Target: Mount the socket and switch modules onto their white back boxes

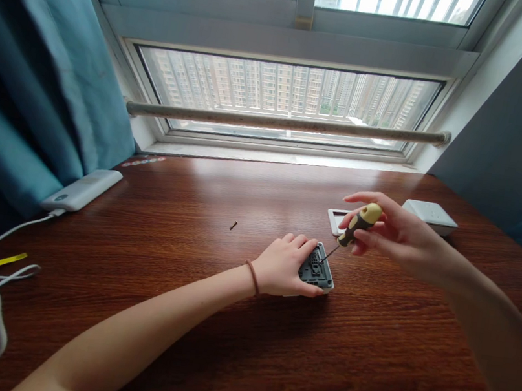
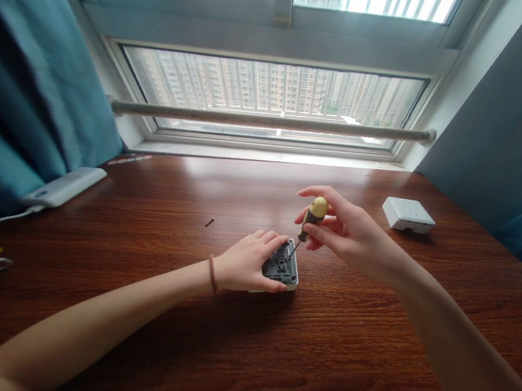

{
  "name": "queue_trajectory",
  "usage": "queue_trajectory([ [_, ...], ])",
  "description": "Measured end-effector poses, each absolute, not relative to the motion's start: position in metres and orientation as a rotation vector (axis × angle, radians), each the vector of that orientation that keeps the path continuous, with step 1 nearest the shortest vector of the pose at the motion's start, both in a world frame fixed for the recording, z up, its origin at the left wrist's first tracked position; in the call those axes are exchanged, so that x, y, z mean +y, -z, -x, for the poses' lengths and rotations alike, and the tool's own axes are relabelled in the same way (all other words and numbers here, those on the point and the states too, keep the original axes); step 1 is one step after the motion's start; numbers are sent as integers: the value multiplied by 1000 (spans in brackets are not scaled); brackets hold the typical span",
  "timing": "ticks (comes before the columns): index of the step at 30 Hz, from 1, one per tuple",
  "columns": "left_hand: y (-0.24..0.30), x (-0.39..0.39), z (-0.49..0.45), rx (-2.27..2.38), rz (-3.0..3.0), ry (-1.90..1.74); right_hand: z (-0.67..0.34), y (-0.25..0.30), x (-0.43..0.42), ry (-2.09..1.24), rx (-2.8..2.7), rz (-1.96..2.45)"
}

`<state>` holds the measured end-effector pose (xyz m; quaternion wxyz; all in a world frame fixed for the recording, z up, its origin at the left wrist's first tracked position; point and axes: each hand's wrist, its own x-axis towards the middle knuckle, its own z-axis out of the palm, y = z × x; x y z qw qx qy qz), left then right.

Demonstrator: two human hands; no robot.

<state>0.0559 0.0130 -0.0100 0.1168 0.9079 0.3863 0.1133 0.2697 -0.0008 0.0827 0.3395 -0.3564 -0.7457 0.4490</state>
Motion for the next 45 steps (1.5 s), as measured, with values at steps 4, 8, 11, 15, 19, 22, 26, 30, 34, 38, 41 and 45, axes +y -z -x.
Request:
queue_trajectory([
  [4, 10, 13, -57, 1140, -2654, -317, -275, -85, -1, -1061, -1950, 1034],
  [8, 10, 13, -57, 1151, -2647, -314, -265, -74, 1, -457, -1802, 1322],
  [11, 10, 13, -57, 1155, -2646, -318, -255, -65, 3, -269, -1709, 1320],
  [15, 9, 13, -57, 1151, -2646, -320, -250, -63, 2, -633, -1711, 1112],
  [19, 9, 13, -57, 1145, -2645, -322, -259, -72, 3, -1104, -1779, 935],
  [22, 10, 13, -57, 1146, -2652, -325, -268, -80, 5, -1323, -1829, 871],
  [26, 10, 13, -56, 1141, -2655, -324, -269, -78, 5, -1217, -1824, 933],
  [30, 9, 13, -56, 1139, -2651, -321, -257, -64, 4, -446, -1721, 1228],
  [34, 9, 13, -57, 1152, -2642, -312, -247, -56, 3, -430, -1682, 1188],
  [38, 9, 13, -57, 1145, -2637, -314, -252, -64, 3, -956, -1713, 998],
  [41, 10, 13, -57, 1139, -2640, -325, -263, -77, 3, -1190, -1798, 937],
  [45, 10, 13, -57, 1146, -2637, -326, -272, -85, 4, -1270, -1845, 926],
])
